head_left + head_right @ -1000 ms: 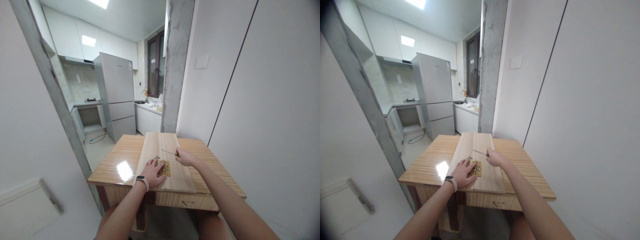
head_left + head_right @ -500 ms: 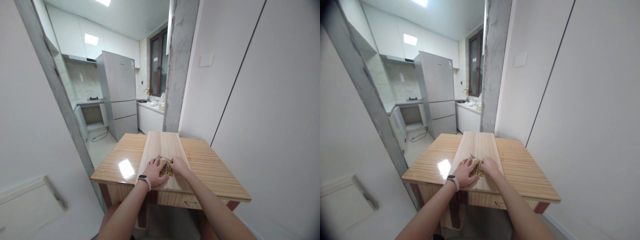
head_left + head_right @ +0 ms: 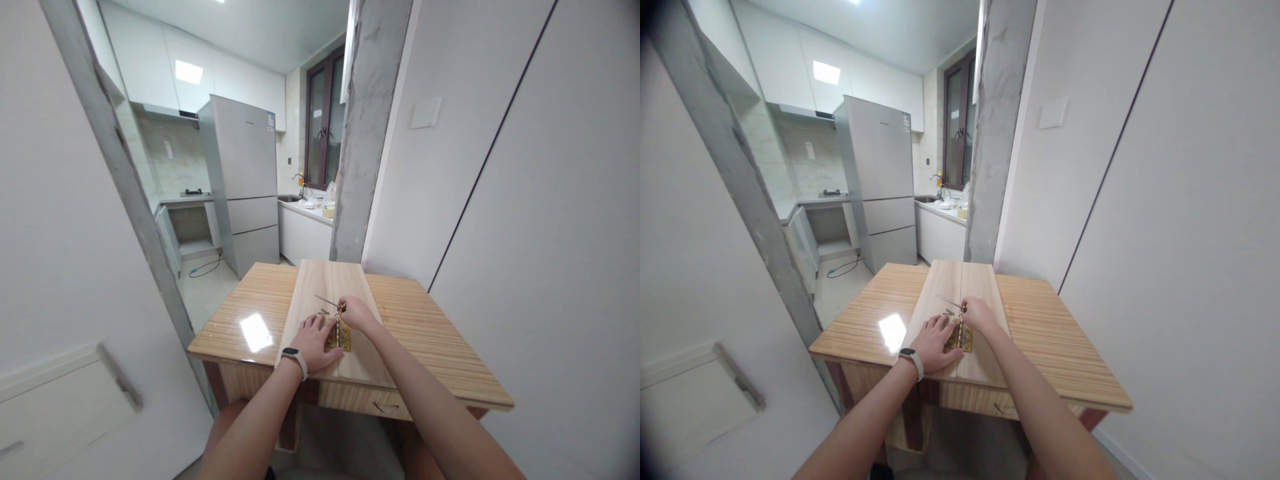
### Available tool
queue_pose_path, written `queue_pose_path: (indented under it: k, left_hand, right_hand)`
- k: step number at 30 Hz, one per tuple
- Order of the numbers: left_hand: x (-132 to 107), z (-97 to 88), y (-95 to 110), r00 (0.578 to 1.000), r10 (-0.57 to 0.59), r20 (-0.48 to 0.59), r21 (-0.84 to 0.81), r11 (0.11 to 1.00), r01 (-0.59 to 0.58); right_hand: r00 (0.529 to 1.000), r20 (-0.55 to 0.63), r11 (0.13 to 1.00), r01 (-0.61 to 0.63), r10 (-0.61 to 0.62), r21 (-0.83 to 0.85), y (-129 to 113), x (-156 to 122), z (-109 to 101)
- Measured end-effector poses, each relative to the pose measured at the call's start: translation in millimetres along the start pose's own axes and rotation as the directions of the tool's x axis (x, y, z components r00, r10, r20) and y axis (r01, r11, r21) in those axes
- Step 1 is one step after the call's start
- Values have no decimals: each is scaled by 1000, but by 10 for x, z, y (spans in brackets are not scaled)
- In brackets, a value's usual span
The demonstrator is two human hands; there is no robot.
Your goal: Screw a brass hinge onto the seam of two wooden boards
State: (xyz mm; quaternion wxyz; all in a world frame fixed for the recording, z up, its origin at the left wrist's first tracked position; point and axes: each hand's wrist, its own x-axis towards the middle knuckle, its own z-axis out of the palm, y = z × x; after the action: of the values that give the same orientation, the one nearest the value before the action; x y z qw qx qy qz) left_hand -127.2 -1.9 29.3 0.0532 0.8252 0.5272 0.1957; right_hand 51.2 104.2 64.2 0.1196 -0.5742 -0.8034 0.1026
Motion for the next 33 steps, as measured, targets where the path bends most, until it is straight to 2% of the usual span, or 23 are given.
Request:
queue_pose_path:
  k: [4, 9, 14, 18, 23, 27, 30, 33]
  left_hand:
    - [1, -7, 8, 1000, -14, 7, -9, 1000, 14]
    - [7, 2, 0, 1000, -26, -6, -11, 1000, 26]
    - [10, 9, -13, 1000, -20, -20, -21, 1000, 20]
    - [10, 11, -17, 1000, -26, -14, -24, 999, 26]
    - [12, -1, 0, 999, -17, -38, -26, 1000, 17]
    - [8, -25, 23, 999, -25, -24, -36, 999, 25]
    - [5, -29, 28, 999, -32, -17, -37, 999, 31]
    - [3, -16, 21, 999, -22, -30, -39, 999, 21]
  right_hand:
    - [993, -49, 990, -102, 108, 101, -33, 179, 126]
    - [991, -61, 988, -108, 116, 111, -65, 283, 265]
    - [994, -31, 985, -100, 105, 137, -70, 309, 304]
    - [998, 17, 974, -61, 59, 216, -44, 276, 232]
    - [999, -30, 947, -14, 25, 322, 41, 161, 25]
    - [998, 55, 892, -12, -15, 451, 132, -9, -184]
    - [995, -100, 904, 37, 6, 426, 161, -172, -351]
    - [952, -297, 877, 83, 71, 474, 126, -333, -489]
